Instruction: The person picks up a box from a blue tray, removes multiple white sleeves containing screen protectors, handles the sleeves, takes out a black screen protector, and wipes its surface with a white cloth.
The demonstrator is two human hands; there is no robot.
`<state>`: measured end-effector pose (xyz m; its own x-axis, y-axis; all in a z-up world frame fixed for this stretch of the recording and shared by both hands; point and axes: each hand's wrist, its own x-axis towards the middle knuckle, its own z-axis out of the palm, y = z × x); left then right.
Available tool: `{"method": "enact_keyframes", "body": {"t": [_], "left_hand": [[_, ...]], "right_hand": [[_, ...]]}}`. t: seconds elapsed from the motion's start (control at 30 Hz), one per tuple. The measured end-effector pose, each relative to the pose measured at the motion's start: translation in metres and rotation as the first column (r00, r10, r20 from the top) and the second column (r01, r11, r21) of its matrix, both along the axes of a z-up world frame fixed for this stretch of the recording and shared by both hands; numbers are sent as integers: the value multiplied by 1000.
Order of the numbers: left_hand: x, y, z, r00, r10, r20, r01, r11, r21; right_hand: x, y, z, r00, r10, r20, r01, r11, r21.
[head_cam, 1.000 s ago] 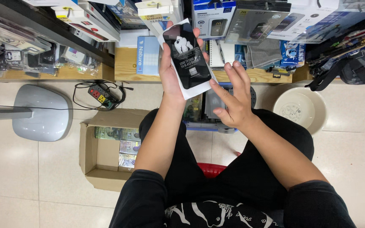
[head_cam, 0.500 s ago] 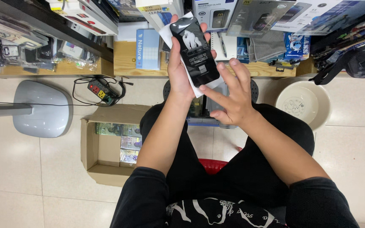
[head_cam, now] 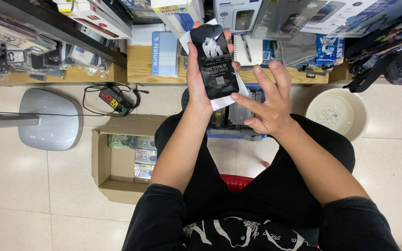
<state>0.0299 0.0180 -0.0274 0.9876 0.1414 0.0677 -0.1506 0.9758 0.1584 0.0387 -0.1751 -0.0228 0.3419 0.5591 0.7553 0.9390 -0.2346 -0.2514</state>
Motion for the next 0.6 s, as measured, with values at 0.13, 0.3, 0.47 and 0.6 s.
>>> {"method": "enact_keyframes", "body": {"t": [0.13, 0.3, 0.47, 0.6], "left_hand": [[0, -1, 3, 996, -1, -91, -1, 1000, -23], [0, 3, -7, 996, -87, 8, 87, 990, -107], [1, 3, -8, 995, -87, 40, 91, 991, -103], [0, -12, 4, 994, 46, -98, -45, 999, 12]], "right_hand": [[0, -4, 0, 1000, -23, 0, 23, 1000, -16], [-1, 0, 0, 999, -32, 33, 31, 999, 32], [-3, 5, 4, 998, -27, 50, 25, 999, 37], [-6, 16, 5, 997, 12, 70, -13, 1000, 14]]}}
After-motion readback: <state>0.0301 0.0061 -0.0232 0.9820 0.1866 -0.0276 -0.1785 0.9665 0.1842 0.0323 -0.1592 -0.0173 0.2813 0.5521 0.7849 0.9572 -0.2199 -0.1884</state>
